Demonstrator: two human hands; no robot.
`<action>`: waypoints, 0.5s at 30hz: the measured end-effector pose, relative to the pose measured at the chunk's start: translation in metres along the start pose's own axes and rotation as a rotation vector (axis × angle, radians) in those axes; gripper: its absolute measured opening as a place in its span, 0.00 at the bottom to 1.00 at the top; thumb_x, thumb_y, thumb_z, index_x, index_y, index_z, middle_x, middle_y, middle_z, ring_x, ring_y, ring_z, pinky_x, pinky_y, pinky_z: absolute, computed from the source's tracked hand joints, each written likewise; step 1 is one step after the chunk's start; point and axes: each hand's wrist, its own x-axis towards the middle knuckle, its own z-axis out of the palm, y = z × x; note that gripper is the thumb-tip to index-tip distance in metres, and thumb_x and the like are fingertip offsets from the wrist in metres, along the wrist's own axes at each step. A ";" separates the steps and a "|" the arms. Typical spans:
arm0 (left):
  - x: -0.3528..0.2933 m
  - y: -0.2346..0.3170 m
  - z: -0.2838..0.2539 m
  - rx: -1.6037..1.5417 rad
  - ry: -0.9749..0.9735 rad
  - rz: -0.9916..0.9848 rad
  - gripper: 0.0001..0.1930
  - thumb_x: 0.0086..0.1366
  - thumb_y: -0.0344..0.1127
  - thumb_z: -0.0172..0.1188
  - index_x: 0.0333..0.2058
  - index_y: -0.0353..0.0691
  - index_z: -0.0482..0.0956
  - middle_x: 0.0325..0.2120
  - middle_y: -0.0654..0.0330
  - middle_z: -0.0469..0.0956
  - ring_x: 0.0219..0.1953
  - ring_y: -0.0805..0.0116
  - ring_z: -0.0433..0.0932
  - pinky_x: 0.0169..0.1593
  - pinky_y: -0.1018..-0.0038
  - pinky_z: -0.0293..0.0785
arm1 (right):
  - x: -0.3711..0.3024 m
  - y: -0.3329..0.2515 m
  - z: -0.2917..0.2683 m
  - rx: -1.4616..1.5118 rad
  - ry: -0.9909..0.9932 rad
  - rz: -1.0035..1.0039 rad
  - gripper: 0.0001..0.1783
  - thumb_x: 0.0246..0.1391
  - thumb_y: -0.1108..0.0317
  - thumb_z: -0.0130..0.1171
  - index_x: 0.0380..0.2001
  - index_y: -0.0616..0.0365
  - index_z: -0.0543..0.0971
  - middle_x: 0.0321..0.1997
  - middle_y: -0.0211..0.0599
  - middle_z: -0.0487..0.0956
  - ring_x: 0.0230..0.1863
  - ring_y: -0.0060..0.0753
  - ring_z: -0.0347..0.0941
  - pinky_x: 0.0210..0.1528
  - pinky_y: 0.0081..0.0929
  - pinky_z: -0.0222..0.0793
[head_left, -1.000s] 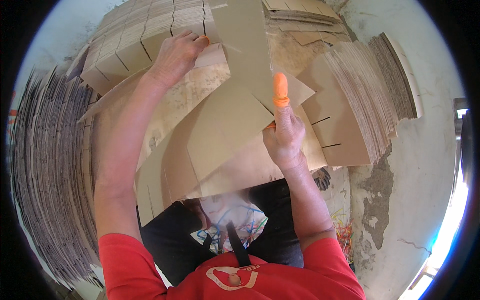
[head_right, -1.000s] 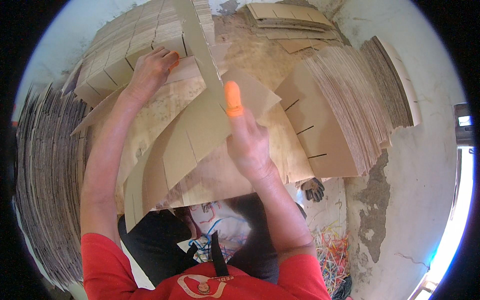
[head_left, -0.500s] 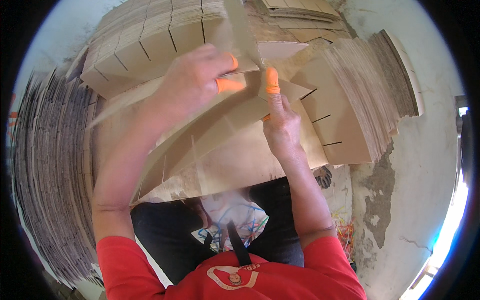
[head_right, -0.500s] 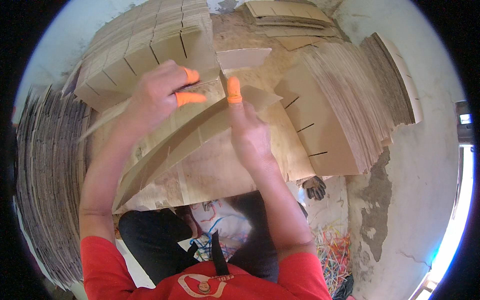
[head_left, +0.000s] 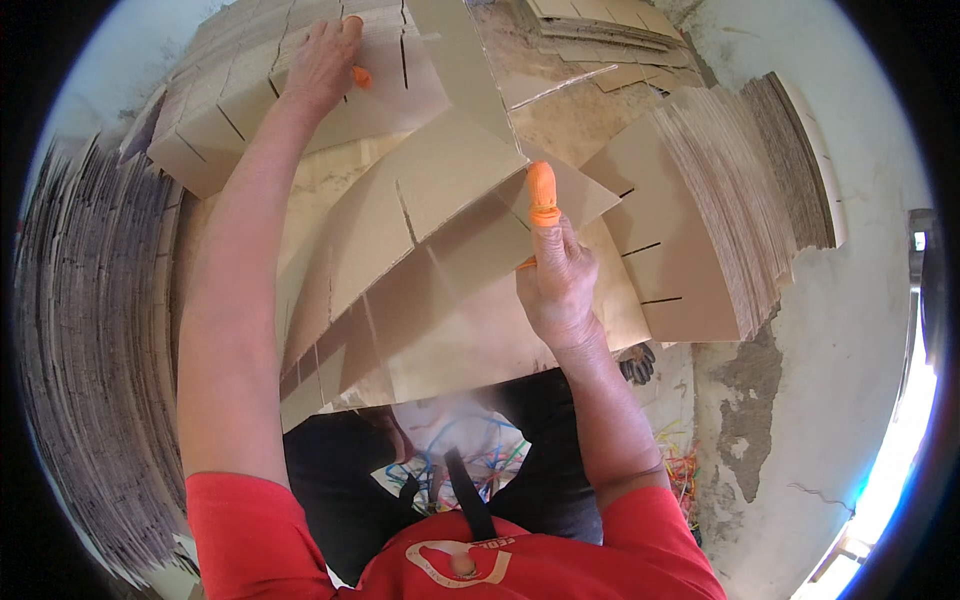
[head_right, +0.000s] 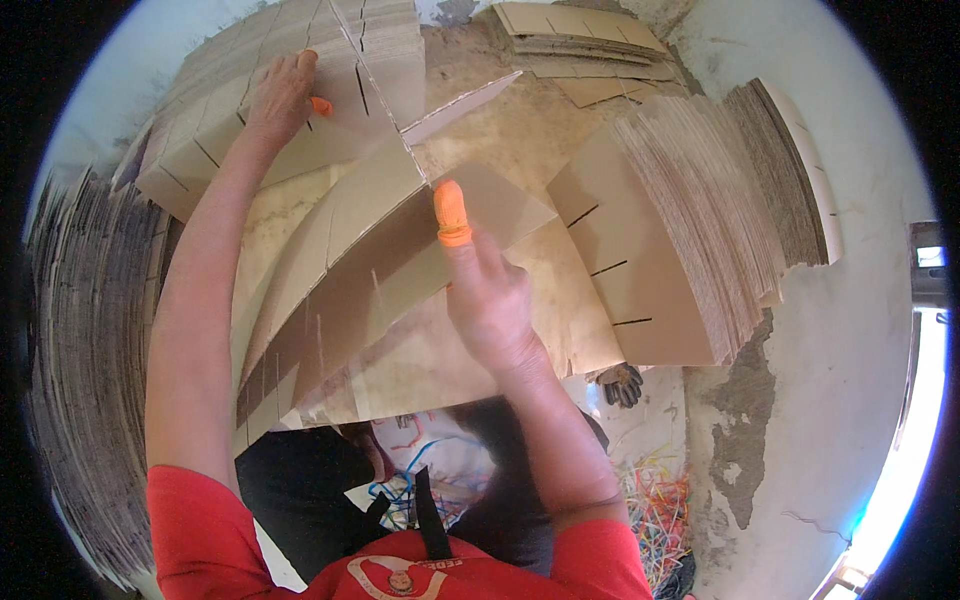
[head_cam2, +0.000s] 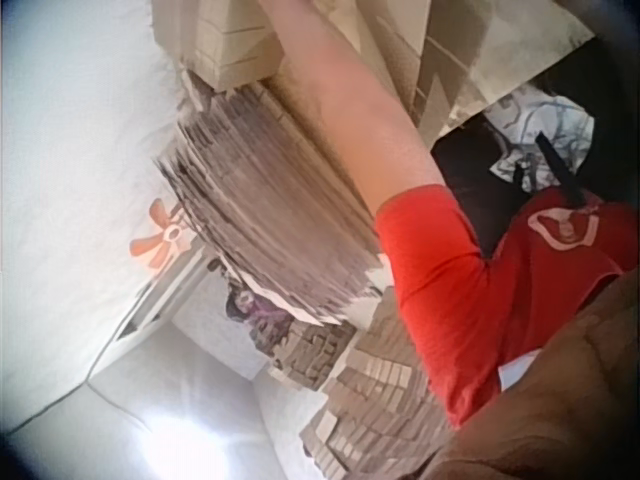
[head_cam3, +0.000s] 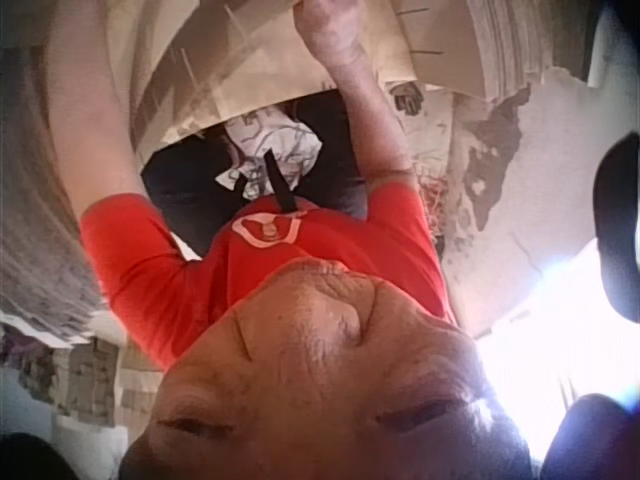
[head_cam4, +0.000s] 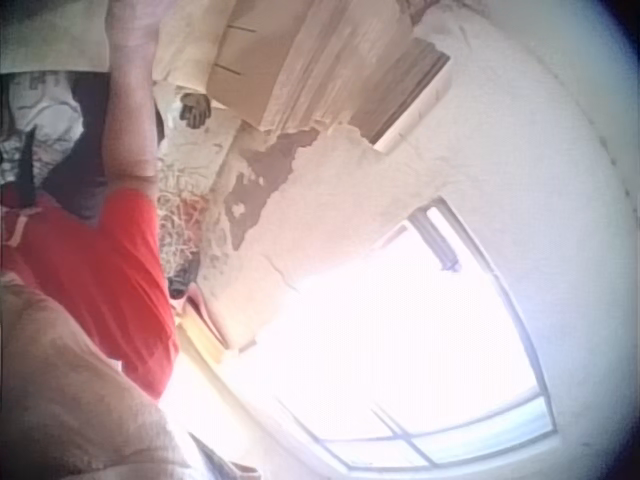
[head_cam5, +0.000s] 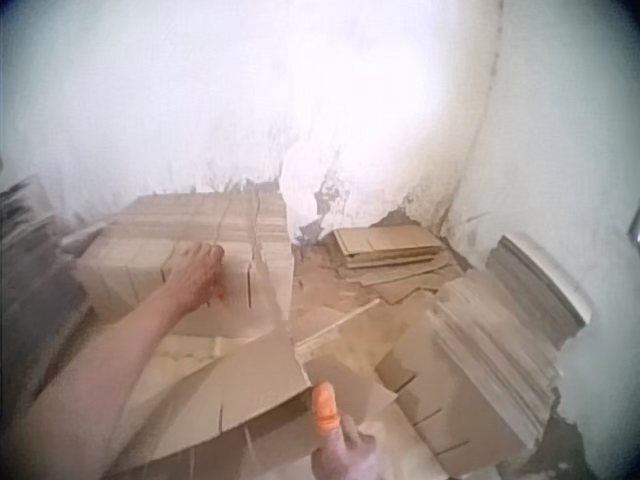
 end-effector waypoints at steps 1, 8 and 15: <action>0.000 0.002 -0.002 0.013 0.043 0.031 0.19 0.55 0.25 0.61 0.45 0.37 0.67 0.40 0.52 0.75 0.48 0.50 0.72 0.50 0.59 0.71 | -0.001 0.000 0.000 0.001 0.007 -0.012 0.58 0.24 0.95 0.49 0.69 0.54 0.59 0.37 0.42 0.76 0.27 0.37 0.73 0.28 0.23 0.70; -0.008 0.000 -0.024 -0.137 0.167 0.109 0.10 0.55 0.26 0.59 0.37 0.38 0.77 0.37 0.57 0.79 0.46 0.54 0.74 0.47 0.61 0.73 | -0.002 0.003 0.004 0.068 0.006 -0.018 0.52 0.33 0.88 0.54 0.68 0.49 0.59 0.47 0.45 0.76 0.26 0.45 0.75 0.23 0.33 0.74; -0.020 0.015 -0.050 -0.306 0.123 0.123 0.11 0.52 0.23 0.64 0.36 0.38 0.78 0.32 0.55 0.77 0.37 0.52 0.76 0.39 0.62 0.75 | 0.001 -0.005 0.000 0.052 -0.048 0.006 0.55 0.34 0.88 0.53 0.70 0.46 0.55 0.51 0.46 0.76 0.26 0.46 0.76 0.24 0.34 0.75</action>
